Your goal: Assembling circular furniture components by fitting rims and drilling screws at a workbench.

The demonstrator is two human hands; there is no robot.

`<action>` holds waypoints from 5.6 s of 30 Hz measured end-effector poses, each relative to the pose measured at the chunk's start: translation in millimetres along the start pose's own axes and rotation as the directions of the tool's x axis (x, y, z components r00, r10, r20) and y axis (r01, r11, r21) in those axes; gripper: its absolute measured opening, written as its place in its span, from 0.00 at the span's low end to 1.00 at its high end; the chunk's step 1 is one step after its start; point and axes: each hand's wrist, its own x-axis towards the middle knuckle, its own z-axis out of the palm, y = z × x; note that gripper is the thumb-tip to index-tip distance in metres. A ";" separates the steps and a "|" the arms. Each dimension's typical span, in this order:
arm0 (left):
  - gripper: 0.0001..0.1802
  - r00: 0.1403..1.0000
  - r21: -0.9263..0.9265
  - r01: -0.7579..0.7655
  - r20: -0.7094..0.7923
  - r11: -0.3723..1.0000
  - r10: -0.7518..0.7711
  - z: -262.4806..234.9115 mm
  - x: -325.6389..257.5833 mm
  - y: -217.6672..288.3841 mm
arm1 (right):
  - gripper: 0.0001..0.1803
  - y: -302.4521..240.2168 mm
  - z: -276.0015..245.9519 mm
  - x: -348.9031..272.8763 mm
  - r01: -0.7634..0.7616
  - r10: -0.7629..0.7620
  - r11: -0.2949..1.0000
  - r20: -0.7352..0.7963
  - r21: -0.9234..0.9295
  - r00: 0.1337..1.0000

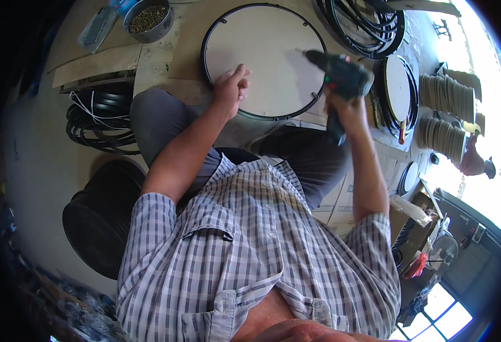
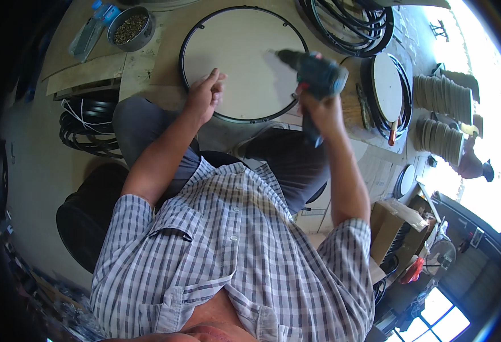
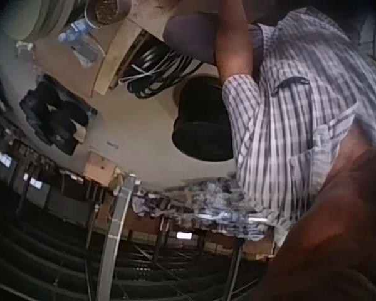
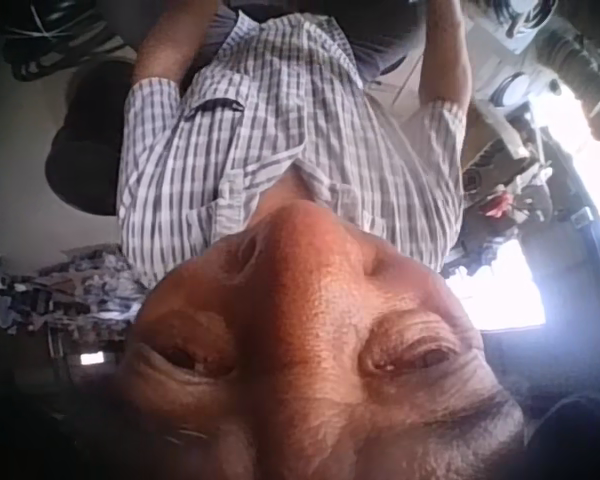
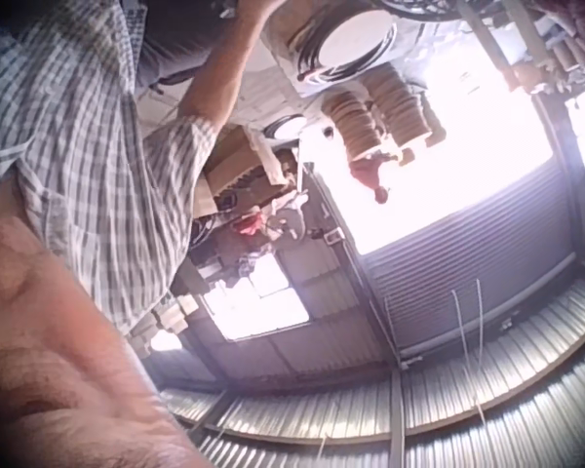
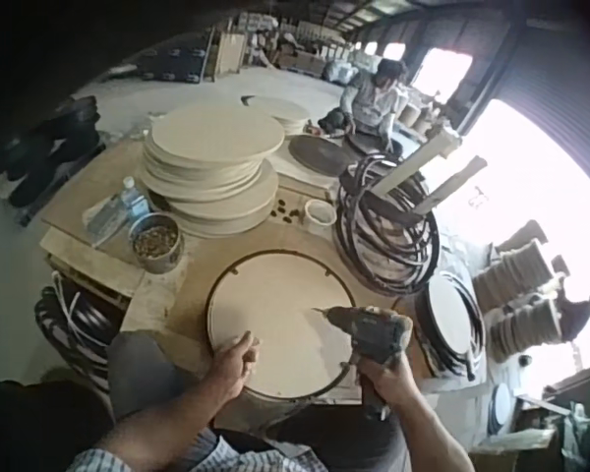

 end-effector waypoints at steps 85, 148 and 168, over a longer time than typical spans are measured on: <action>0.07 0.982 -0.462 0.074 0.188 0.884 0.016 -34.9 -39.4 -34.7 | 0.09 45.0 82.1 -106.5 -0.098 0.057 0.972 0.188 0.215 0.981; 0.19 0.853 0.287 -0.212 -0.412 0.934 0.321 -25.8 -34.6 -46.1 | 0.13 -122.6 117.6 211.3 0.239 0.301 0.559 0.463 -0.794 0.833; 0.11 0.983 -0.016 -0.170 -0.071 0.985 0.169 -37.4 -73.3 -47.9 | 0.12 49.9 39.4 -95.3 -0.187 0.159 0.977 0.235 0.100 0.959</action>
